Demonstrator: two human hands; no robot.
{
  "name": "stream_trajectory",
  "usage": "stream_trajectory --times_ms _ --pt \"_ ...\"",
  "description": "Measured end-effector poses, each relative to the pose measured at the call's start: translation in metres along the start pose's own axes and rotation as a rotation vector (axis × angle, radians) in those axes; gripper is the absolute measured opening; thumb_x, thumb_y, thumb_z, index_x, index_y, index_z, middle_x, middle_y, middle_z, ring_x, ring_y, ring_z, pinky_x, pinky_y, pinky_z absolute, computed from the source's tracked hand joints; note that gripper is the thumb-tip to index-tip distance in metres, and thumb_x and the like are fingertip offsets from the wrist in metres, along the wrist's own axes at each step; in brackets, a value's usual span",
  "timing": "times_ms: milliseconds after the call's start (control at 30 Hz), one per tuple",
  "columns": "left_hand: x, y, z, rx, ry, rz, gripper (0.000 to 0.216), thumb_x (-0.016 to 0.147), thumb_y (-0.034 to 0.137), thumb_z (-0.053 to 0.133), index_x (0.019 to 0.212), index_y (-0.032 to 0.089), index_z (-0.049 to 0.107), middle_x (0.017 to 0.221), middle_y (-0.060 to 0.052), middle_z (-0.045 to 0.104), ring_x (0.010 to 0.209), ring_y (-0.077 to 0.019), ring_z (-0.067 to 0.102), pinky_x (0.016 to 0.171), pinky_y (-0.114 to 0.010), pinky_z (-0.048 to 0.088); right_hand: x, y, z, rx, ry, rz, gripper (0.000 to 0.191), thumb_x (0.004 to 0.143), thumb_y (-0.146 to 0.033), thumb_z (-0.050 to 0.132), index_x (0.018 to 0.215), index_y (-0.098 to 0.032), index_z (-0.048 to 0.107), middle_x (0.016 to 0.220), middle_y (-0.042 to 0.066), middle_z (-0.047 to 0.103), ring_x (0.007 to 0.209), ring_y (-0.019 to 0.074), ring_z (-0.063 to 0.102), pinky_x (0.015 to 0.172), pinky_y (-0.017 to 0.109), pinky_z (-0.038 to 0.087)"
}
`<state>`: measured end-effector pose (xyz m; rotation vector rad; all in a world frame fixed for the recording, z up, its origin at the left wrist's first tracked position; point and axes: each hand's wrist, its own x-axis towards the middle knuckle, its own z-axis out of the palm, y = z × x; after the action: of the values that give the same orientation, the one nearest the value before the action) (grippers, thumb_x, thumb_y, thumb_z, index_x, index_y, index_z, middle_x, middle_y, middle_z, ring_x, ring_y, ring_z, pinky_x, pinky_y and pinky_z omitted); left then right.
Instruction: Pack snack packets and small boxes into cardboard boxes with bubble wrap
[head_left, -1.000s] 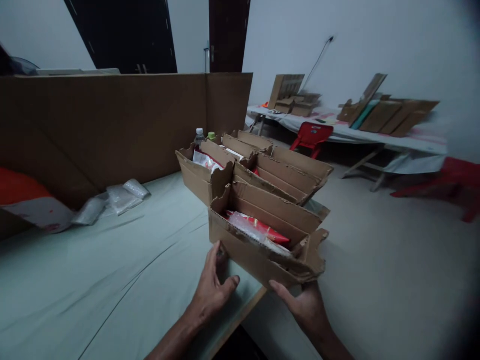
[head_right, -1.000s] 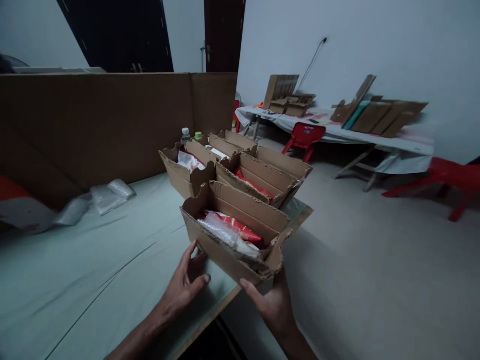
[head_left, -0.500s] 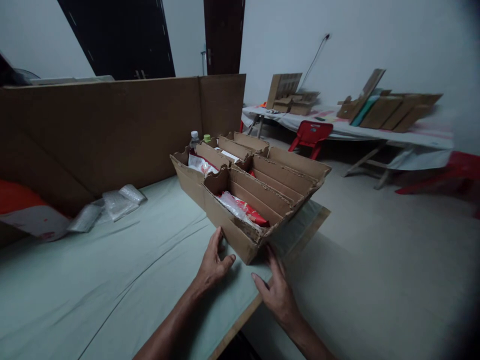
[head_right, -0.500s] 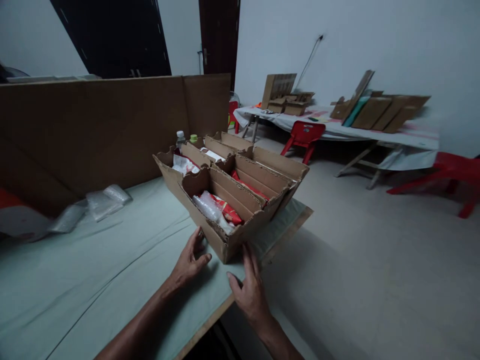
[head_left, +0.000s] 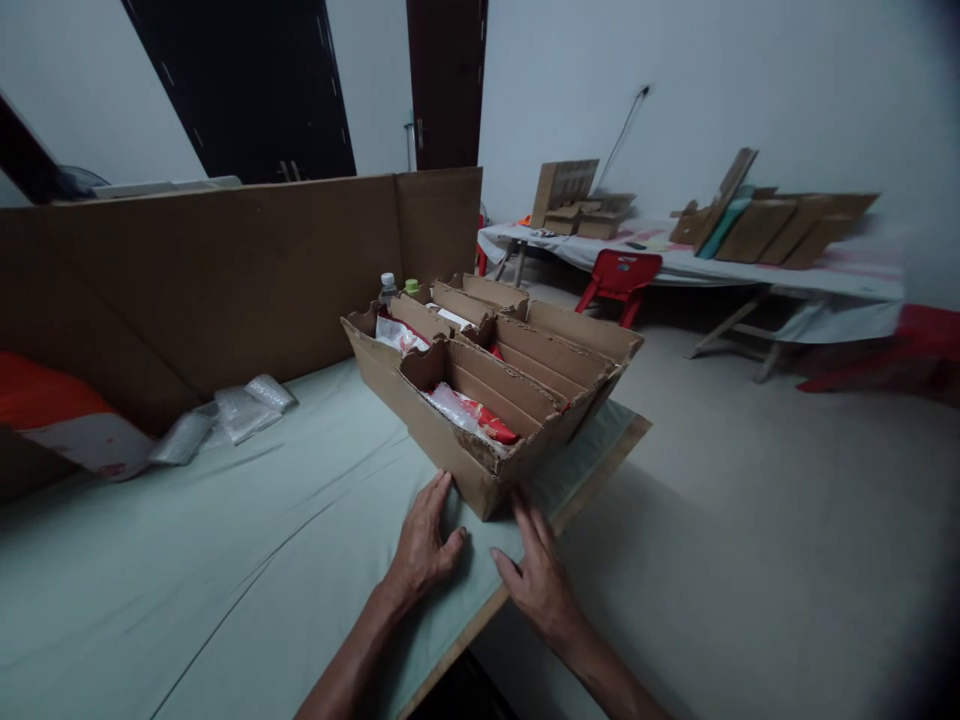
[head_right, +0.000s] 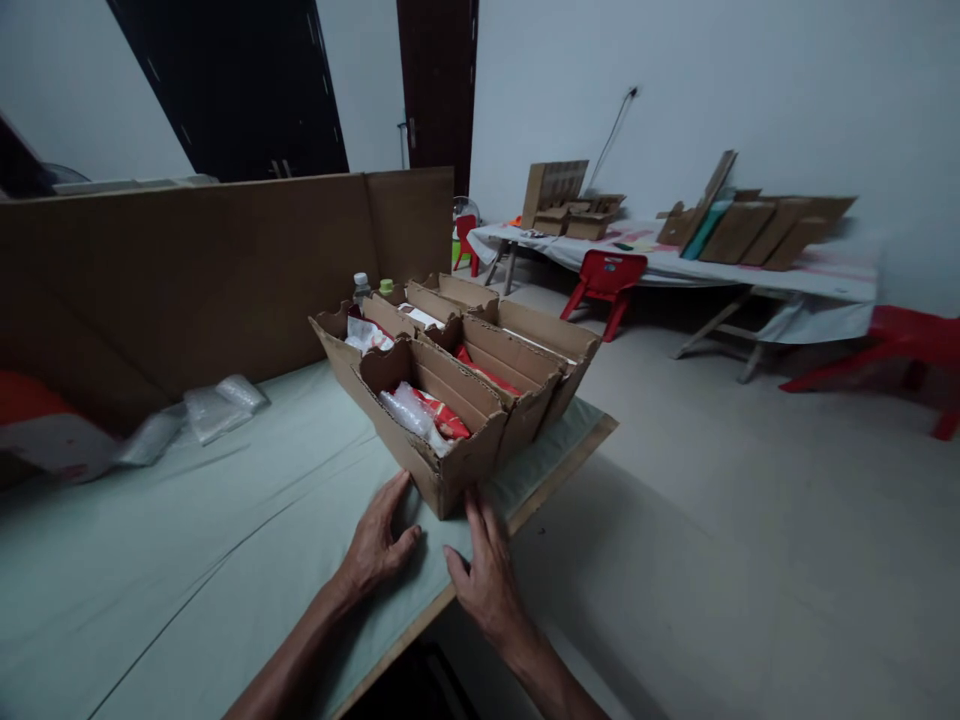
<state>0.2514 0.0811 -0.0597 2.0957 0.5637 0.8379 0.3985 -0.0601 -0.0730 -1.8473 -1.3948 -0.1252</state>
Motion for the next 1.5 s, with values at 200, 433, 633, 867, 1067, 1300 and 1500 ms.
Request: stream_trajectory --times_ms 200,433,633,867,1067,1300,1500 --pt "-0.001 -0.002 0.000 0.009 -0.003 0.011 0.066 0.083 0.033 0.059 0.146 0.015 0.047 0.151 -0.019 0.048 0.141 -0.0343 0.044 0.117 -0.055 0.033 -0.004 -0.003 0.002 0.000 -0.035 0.019 0.080 0.090 -0.022 0.054 0.160 -0.026 0.015 0.159 0.014 0.036 0.145 0.0332 0.038 0.114 0.053 0.042" --pt "-0.005 -0.006 0.003 -0.012 0.037 0.034 0.055 0.083 0.029 0.057 0.136 0.015 0.056 0.145 -0.018 0.055 0.135 -0.0319 0.051 0.112 -0.055 0.040 0.034 -0.032 -0.078 0.223 -0.335 0.111 0.029 0.092 -0.031 0.056 0.111 -0.020 0.074 0.104 0.010 0.078 0.095 0.0247 0.075 0.085 0.035 0.061" --pt "-0.005 -0.007 0.004 -0.033 0.047 0.040 0.044 0.082 0.027 0.059 0.124 0.016 0.064 0.130 -0.017 0.066 0.125 -0.0320 0.058 0.107 -0.055 0.045 0.138 -0.087 -0.154 0.233 -0.186 -0.138 0.023 0.093 -0.031 0.059 0.106 -0.022 0.075 0.095 0.004 0.079 0.083 0.0176 0.074 0.079 0.027 0.058" --pt "-0.008 -0.004 -0.001 -0.082 0.081 0.031 0.039 0.081 0.024 0.059 0.118 0.015 0.067 0.120 -0.017 0.070 0.117 -0.0306 0.063 0.103 -0.053 0.049 0.263 -0.102 -0.086 -0.337 -0.741 -0.343 0.035 0.090 -0.027 0.064 0.122 -0.014 0.067 0.120 0.013 0.072 0.105 0.0245 0.069 0.086 0.029 0.050" --pt "-0.006 0.006 -0.003 -0.155 0.115 -0.027 0.036 0.074 0.022 0.063 0.108 0.018 0.072 0.113 -0.014 0.073 0.112 -0.0302 0.065 0.102 -0.050 0.049 0.265 -0.099 -0.043 -0.521 -0.866 -0.312 0.030 0.083 -0.022 0.069 0.112 -0.012 0.071 0.111 0.017 0.074 0.101 0.0286 0.070 0.080 0.030 0.049" --pt "-0.004 0.016 -0.032 -0.269 0.244 -0.240 0.031 0.088 0.034 0.055 0.107 0.015 0.068 0.105 -0.015 0.074 0.096 -0.0268 0.071 0.086 -0.044 0.057 0.272 -0.092 -0.078 -0.305 -0.434 -0.227 0.042 0.090 -0.021 0.060 0.131 -0.015 0.061 0.128 0.012 0.069 0.112 0.0245 0.066 0.092 0.030 0.048" --pt "0.004 0.077 -0.072 -0.758 0.405 -0.300 0.073 0.072 0.044 0.081 0.136 0.023 0.052 0.130 -0.012 0.066 0.113 -0.0276 0.065 0.091 -0.039 0.055 0.222 -0.134 -0.105 0.213 -0.161 -0.418 0.036 0.086 -0.028 0.068 0.121 -0.019 0.066 0.112 0.005 0.074 0.095 0.0196 0.069 0.085 0.030 0.051"
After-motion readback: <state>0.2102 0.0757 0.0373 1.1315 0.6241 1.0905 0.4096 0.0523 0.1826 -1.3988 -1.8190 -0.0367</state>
